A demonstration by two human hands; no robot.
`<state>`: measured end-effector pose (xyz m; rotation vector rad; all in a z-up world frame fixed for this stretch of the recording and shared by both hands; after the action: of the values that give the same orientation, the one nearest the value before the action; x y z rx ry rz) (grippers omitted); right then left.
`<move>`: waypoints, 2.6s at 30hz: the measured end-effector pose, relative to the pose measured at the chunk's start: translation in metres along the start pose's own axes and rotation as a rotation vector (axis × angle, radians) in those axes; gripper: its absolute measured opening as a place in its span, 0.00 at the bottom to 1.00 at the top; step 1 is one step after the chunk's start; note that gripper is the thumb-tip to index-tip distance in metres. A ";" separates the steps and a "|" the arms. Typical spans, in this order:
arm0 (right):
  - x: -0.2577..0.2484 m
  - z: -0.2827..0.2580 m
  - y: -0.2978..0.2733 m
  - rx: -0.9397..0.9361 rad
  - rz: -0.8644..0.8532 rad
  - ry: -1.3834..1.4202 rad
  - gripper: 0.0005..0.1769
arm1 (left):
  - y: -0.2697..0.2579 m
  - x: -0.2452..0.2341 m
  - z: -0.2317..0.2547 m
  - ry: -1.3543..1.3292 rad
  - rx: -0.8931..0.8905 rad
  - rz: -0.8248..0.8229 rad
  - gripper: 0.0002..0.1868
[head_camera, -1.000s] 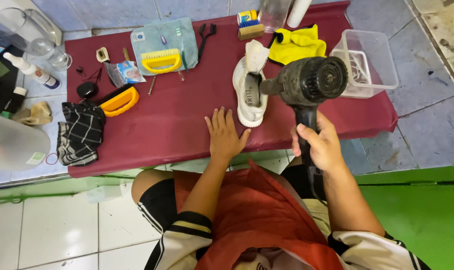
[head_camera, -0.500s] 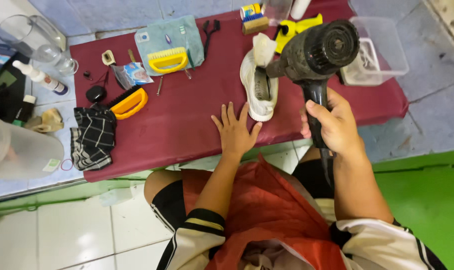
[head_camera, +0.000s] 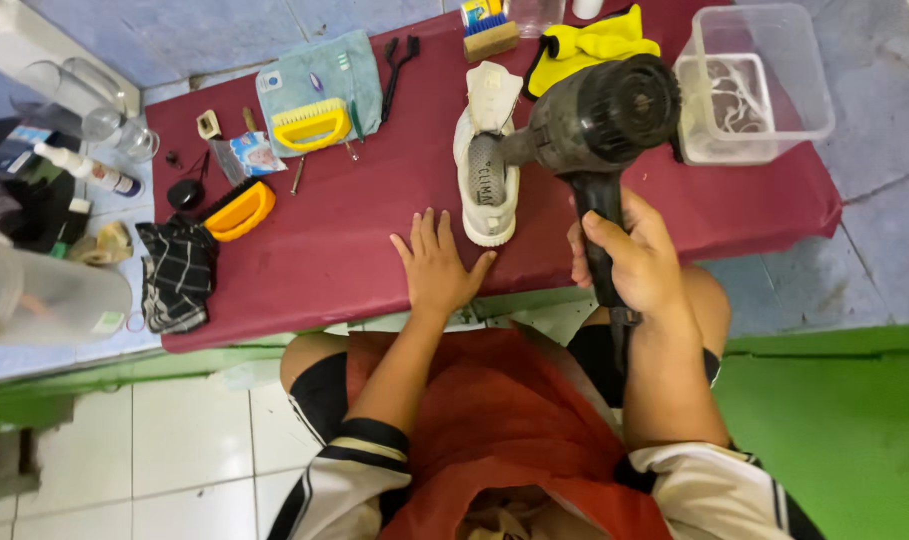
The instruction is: The person uses a heat gun to dry a white sneaker, then scrubs the interior with a yellow brush, and continues drying the shoe with the heat gun. The person handles the sneaker and brush throughout the process.
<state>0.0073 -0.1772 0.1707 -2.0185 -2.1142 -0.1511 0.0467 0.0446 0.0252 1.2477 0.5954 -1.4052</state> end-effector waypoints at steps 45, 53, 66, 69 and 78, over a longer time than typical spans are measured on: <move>-0.017 0.114 -0.044 -0.194 -0.145 0.059 0.18 | 0.022 -0.005 -0.096 -1.125 -0.286 0.541 0.45; 0.069 0.068 -0.040 -0.287 -0.310 -0.066 0.08 | 0.015 0.003 -0.116 -1.398 -0.223 0.789 0.28; 0.069 0.130 -0.030 -0.304 -0.326 -0.118 0.05 | 0.014 0.013 -0.121 -1.456 -0.223 0.784 0.30; 0.073 0.122 -0.033 -0.300 -0.316 -0.143 0.07 | 0.014 0.014 -0.121 -1.499 -0.241 0.789 0.32; 0.050 0.125 -0.029 -0.304 -0.230 -0.034 0.05 | 0.012 0.021 -0.125 -1.535 -0.266 0.777 0.35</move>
<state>-0.0339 -0.1027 0.0628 -1.9303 -2.4680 -0.5065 0.1045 0.1434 -0.0299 -0.0844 -0.6905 -1.1208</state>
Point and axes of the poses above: each hand's wrist, its own y-axis towards the middle knuckle, its own x-axis out of the palm, z = x × y, the point moved 9 cm from there along y, towards the middle knuckle, and after that the axes turned 12 degrees about x, right-handed, at the moved point
